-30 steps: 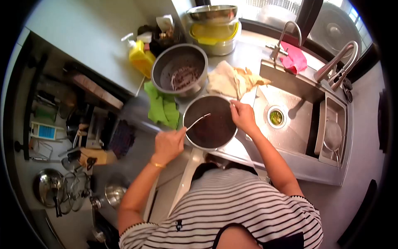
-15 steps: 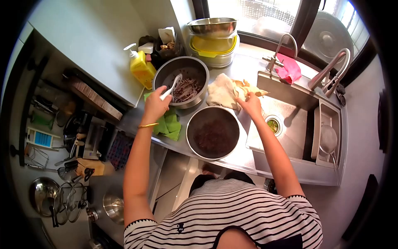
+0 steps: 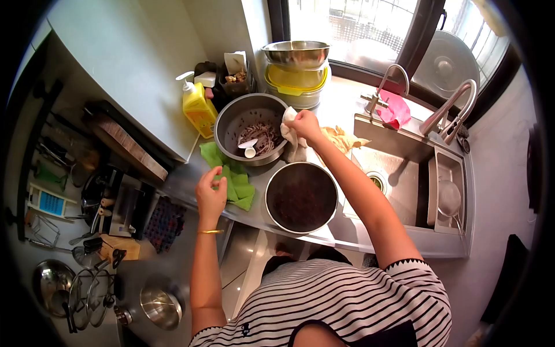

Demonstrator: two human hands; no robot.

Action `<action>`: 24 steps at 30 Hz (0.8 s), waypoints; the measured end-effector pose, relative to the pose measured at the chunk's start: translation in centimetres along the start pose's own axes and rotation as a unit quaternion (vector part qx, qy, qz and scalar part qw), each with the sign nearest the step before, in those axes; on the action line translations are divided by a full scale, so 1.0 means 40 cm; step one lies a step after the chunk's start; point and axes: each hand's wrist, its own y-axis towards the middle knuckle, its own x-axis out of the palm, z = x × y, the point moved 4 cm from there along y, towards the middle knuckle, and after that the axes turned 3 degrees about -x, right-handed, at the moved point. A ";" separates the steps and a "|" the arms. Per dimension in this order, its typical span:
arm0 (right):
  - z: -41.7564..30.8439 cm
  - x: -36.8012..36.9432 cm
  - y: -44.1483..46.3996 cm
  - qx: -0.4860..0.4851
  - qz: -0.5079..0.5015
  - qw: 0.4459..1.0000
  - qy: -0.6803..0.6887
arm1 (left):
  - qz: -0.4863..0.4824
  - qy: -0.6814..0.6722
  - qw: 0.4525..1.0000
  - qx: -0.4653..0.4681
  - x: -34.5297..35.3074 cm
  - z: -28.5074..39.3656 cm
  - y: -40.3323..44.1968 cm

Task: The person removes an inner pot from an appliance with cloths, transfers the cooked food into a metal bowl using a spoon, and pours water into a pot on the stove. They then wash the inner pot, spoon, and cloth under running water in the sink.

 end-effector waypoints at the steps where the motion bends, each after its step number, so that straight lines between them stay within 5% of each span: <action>1: -0.009 0.004 0.011 0.001 0.004 1.000 -0.001 | -0.015 -0.002 0.999 -0.031 -0.002 -0.007 -0.010; 3: -0.003 0.010 0.011 0.145 -0.028 0.989 0.008 | -0.018 -0.009 0.999 -0.035 -0.013 -0.024 -0.029; 13: -0.038 0.002 -0.010 0.066 0.036 0.996 -0.039 | -0.026 -0.077 0.995 -0.057 -0.052 -0.037 -0.065; 18: -0.124 -0.184 -0.072 0.055 0.018 0.993 0.099 | -0.039 -0.085 0.994 -0.055 -0.022 0.001 -0.067; 24: -0.110 -0.615 -0.311 0.084 0.114 0.982 0.127 | -0.015 -0.125 0.992 0.003 0.022 0.138 -0.063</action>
